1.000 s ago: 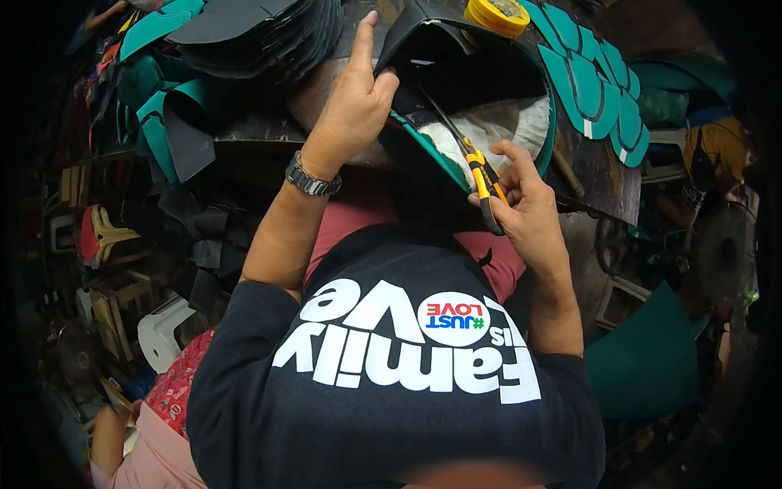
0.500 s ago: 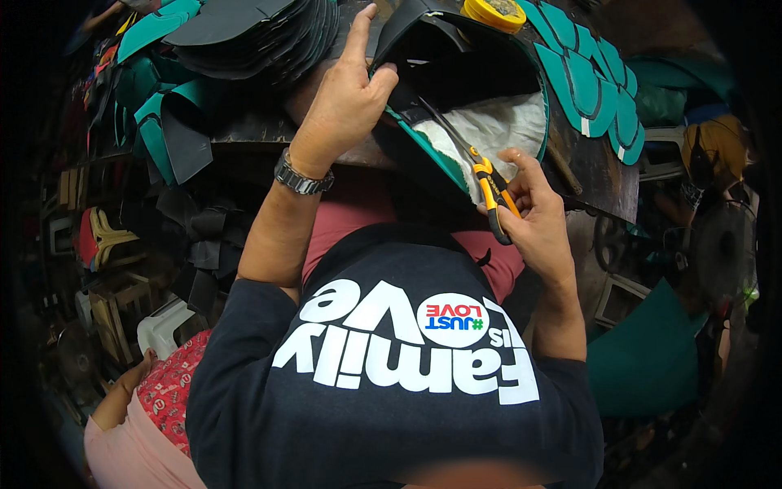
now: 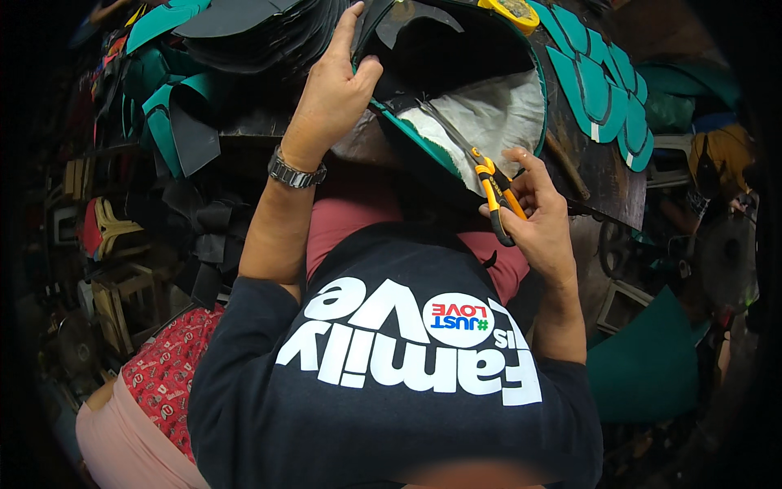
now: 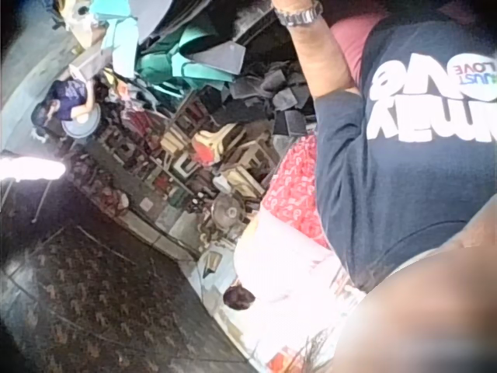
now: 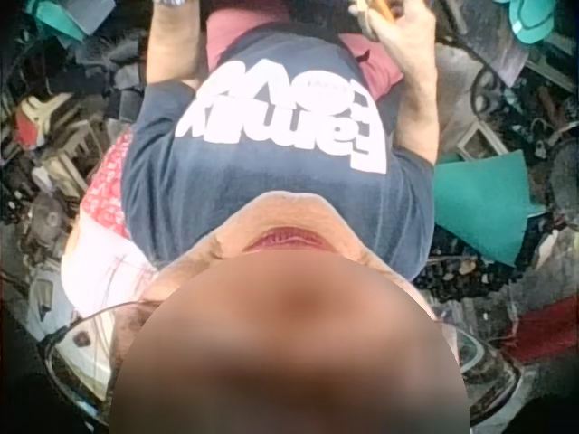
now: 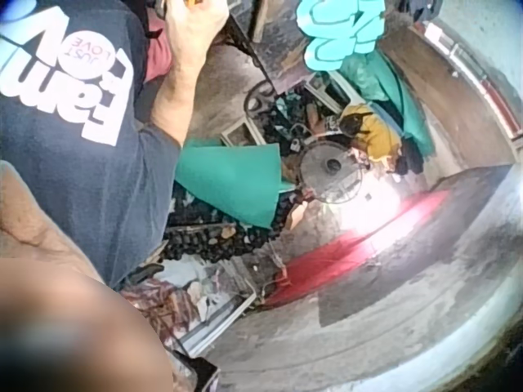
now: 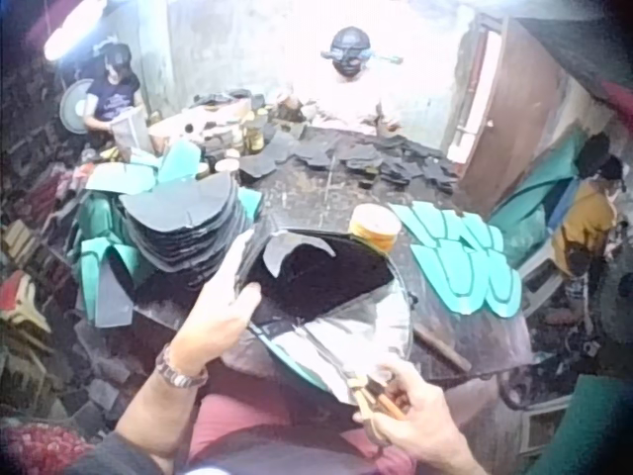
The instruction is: The person assembles slip-on shoes by applying adhesive to green insole pieces and pressing them into black shoe uppers. They use scissors to trim excess material from the insoles and repeat the process on multiple units.
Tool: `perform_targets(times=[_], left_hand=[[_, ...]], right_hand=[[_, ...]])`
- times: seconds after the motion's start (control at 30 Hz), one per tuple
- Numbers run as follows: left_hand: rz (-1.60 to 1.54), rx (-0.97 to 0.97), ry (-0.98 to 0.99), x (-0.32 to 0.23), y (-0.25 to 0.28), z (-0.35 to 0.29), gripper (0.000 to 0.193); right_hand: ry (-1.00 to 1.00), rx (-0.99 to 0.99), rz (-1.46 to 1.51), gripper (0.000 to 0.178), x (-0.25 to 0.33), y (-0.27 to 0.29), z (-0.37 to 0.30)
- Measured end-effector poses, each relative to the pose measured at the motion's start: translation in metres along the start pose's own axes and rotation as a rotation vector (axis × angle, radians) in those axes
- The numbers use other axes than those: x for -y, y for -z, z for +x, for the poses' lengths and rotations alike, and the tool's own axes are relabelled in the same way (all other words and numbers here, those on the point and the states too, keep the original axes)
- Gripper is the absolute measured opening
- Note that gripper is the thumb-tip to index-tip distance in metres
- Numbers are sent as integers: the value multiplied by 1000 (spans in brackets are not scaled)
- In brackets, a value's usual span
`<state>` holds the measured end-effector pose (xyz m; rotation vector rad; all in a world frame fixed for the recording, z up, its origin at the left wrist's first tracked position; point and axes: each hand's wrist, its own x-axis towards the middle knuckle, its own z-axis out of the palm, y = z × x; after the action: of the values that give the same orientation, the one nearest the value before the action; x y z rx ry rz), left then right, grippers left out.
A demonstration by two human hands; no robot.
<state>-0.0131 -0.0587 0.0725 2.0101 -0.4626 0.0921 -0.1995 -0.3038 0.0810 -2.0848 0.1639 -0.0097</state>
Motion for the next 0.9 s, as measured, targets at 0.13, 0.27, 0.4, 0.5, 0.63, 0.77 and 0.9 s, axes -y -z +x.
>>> perform_targets(times=[0.13,0.27,0.4,0.5,0.63,0.77,0.9], left_hand=[[-161,9,-118,-1,-2,-1,65],[-246,50,-121,4,-3,1,66],[-212,17,-134,13,-7,7,66],[-130,40,-86,17,-4,12,70],[-497,153,176,19,-1,22,71],[-701,340,214,27,-4,33,77],[-576,252,145,34,-14,36,66]], right_hand=[[-27,13,60,68,-2,-3,2],[-66,-49,223,65,-6,0,0],[-4,-173,251,65,-13,11,0],[-38,-187,206,67,-17,16,-2],[-28,-160,208,72,-16,13,-8],[166,-148,112,76,-11,4,-10],[232,-111,94,80,-11,1,-8]])
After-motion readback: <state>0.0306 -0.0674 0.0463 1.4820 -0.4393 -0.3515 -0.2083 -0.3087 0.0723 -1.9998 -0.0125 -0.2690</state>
